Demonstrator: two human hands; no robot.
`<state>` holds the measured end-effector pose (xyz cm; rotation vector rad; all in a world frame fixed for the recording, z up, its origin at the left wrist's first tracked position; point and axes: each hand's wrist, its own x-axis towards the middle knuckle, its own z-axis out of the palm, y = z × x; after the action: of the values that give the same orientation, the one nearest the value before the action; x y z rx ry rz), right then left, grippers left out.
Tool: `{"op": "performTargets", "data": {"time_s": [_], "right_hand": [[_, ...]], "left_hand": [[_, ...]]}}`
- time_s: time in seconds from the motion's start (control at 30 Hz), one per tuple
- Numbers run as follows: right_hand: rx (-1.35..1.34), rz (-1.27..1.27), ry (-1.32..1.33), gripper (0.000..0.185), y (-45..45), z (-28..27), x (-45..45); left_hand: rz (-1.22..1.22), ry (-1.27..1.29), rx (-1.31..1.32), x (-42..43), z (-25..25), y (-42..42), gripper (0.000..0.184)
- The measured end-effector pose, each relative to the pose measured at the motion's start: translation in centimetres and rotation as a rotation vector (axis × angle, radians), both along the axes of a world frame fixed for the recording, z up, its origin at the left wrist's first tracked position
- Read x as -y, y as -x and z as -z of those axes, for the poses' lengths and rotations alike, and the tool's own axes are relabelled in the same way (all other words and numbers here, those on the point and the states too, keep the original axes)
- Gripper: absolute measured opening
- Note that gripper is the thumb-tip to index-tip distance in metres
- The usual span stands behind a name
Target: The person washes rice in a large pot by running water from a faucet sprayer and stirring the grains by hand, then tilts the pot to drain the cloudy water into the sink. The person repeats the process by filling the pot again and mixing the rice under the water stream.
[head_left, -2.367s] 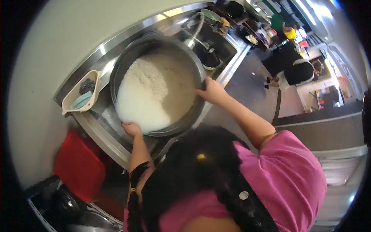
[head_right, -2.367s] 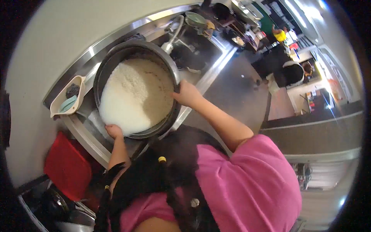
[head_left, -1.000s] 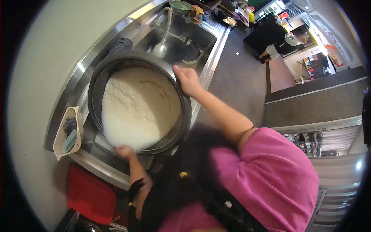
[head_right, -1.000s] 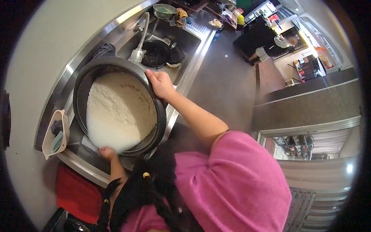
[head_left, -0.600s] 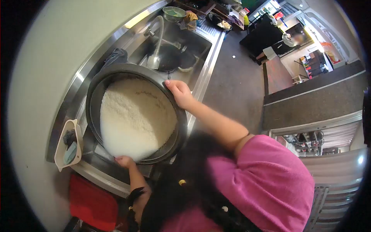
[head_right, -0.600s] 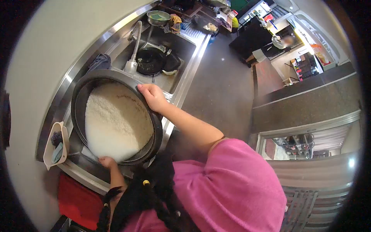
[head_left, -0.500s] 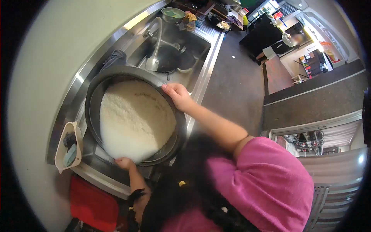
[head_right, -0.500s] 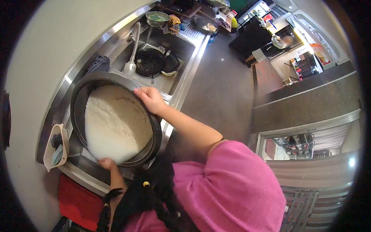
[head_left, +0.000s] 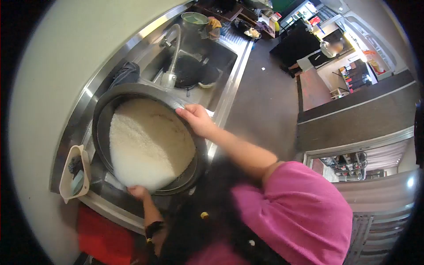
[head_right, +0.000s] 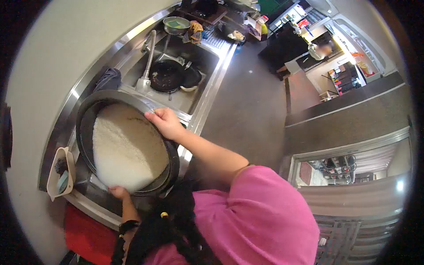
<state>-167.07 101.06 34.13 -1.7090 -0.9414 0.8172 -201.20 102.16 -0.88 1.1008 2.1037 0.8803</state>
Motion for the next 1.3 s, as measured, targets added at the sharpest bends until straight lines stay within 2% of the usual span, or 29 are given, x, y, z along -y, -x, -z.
{"op": "performTargets", "data": {"time_s": [0.1,0.17,0.27,0.4,0.5,0.57,0.6,0.63,0.67,0.7,0.77,0.93,1.0,1.07,1.1,1.17,1.23,1.3], "right_hand": [[0.038,0.014,0.014,0.052,0.2,0.0,0.0],[0.018,-0.009,0.104,0.040,0.1,-0.3,0.0],[0.035,0.015,0.102,0.041,0.7,-1.0,-0.1],[0.047,0.033,0.126,0.042,1.1,-1.6,-0.1],[0.063,0.019,0.108,0.042,1.4,-2.4,0.0],[0.126,0.037,0.071,0.055,1.5,-2.3,0.0],[0.123,0.041,0.073,0.055,1.5,-2.0,0.0],[0.102,0.047,0.078,0.054,1.4,-1.6,-0.1],[0.085,0.053,0.081,0.054,1.6,-1.6,-0.2],[0.083,0.055,0.082,0.054,1.7,-1.8,-0.1],[0.109,0.072,0.060,0.054,2.0,-2.3,0.0],[0.084,0.068,0.046,0.055,1.7,-1.4,0.0],[0.083,0.060,0.050,0.055,1.8,-1.4,0.2],[0.142,0.055,0.039,0.056,1.8,-1.7,0.1],[0.153,0.051,0.031,0.056,1.5,-1.7,-0.1],[0.109,0.054,0.022,0.057,1.7,-1.5,-0.1],[0.079,0.092,0.061,0.057,2.1,-2.1,0.2],[0.243,0.065,0.121,0.057,1.6,-2.2,0.2]], "left_hand": [[-0.100,0.108,-0.013,-0.5,-2.1,-0.4,0.044],[-0.064,0.125,-0.098,-0.7,-2.4,-0.2,0.043],[-0.127,0.054,-0.010,-0.6,-3.1,-1.0,0.043],[-0.143,0.119,0.053,-0.9,-1.7,-0.4,0.041],[-0.051,0.060,-0.083,-1.1,0.0,0.0,0.041],[-0.061,0.049,0.002,-1.2,1.4,0.5,0.042],[-0.058,0.051,-0.001,-1.2,1.9,0.7,0.042],[-0.032,0.073,-0.116,-1.2,2.5,0.8,0.042],[-0.007,0.093,-0.229,-1.4,2.6,0.9,0.042],[-0.005,0.094,-0.231,-1.4,2.6,0.8,0.042],[-0.052,-0.044,-0.103,-1.2,2.2,0.4,0.042],[-0.033,0.004,-0.125,-1.4,0.4,0.3,0.042],[-0.010,0.007,-0.107,-1.4,1.6,1.1,0.042],[0.030,-0.068,-0.370,-1.7,2.3,0.8,0.039],[0.024,-0.074,-0.359,-1.8,1.8,0.1,0.039],[-0.022,-0.284,-0.319,-1.0,1.2,-0.1,0.037],[0.048,-0.235,-0.270,-0.9,1.0,0.7,0.043],[-0.037,-0.253,-0.125,-1.0,2.8,0.4,0.043]]}}
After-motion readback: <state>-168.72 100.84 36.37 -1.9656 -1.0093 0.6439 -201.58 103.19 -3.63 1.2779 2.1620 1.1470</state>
